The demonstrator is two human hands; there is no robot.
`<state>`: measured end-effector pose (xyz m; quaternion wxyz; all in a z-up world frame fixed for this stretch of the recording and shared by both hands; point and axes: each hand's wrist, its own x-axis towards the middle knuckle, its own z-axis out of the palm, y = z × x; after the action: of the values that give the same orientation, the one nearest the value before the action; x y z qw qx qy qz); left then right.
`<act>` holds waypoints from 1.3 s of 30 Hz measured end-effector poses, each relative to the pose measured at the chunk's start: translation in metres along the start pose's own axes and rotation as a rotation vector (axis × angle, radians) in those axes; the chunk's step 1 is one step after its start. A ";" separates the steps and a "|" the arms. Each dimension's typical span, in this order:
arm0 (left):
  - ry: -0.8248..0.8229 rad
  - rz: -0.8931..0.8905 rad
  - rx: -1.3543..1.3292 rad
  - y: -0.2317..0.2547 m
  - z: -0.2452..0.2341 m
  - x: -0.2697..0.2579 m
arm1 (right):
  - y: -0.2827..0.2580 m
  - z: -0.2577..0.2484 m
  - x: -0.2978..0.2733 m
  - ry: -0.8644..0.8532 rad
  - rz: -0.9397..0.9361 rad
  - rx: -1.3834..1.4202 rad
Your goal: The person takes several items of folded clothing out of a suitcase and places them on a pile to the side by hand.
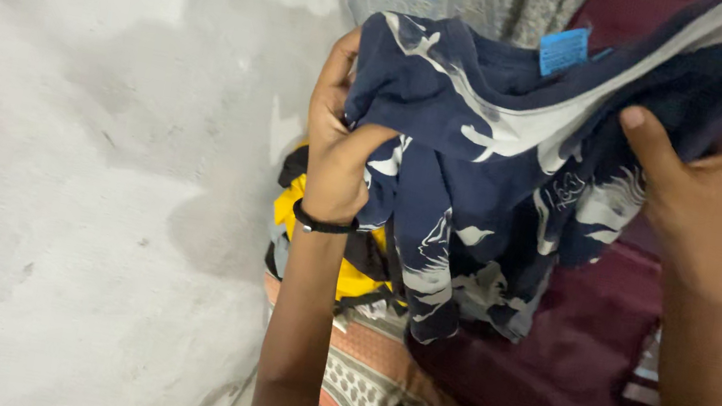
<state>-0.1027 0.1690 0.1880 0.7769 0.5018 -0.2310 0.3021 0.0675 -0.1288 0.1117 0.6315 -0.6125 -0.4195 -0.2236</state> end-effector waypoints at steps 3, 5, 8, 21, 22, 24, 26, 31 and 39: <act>-0.011 0.025 0.012 0.016 -0.022 0.009 | 0.010 0.030 0.020 -0.045 -0.005 0.083; -0.004 0.046 0.029 0.027 -0.035 0.014 | 0.013 0.050 0.034 -0.056 -0.017 0.130; 0.031 0.077 0.045 0.037 -0.054 0.021 | 0.012 0.080 0.051 -0.052 -0.027 0.159; 0.414 -0.158 0.035 -0.031 -0.240 0.002 | 0.133 0.236 0.034 0.095 0.506 0.678; 0.477 -0.193 0.075 -0.048 -0.262 -0.007 | 0.153 0.247 0.019 0.076 0.515 0.658; 0.525 -0.294 0.223 -0.085 -0.308 -0.031 | 0.193 0.262 -0.011 0.055 0.630 0.618; 0.545 -0.363 0.337 -0.131 -0.353 -0.062 | 0.236 0.275 -0.050 0.061 0.851 0.569; 0.475 -0.430 0.863 -0.219 -0.421 -0.132 | 0.328 0.286 -0.125 -0.212 0.588 0.100; 0.423 -0.238 1.632 -0.174 -0.324 -0.152 | 0.236 0.293 -0.133 -0.301 0.141 -0.586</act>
<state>-0.0704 0.3758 -0.1500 0.2250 0.8587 0.2634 0.3776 0.1075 0.1574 -0.1640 0.3735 -0.8217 -0.3826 -0.1972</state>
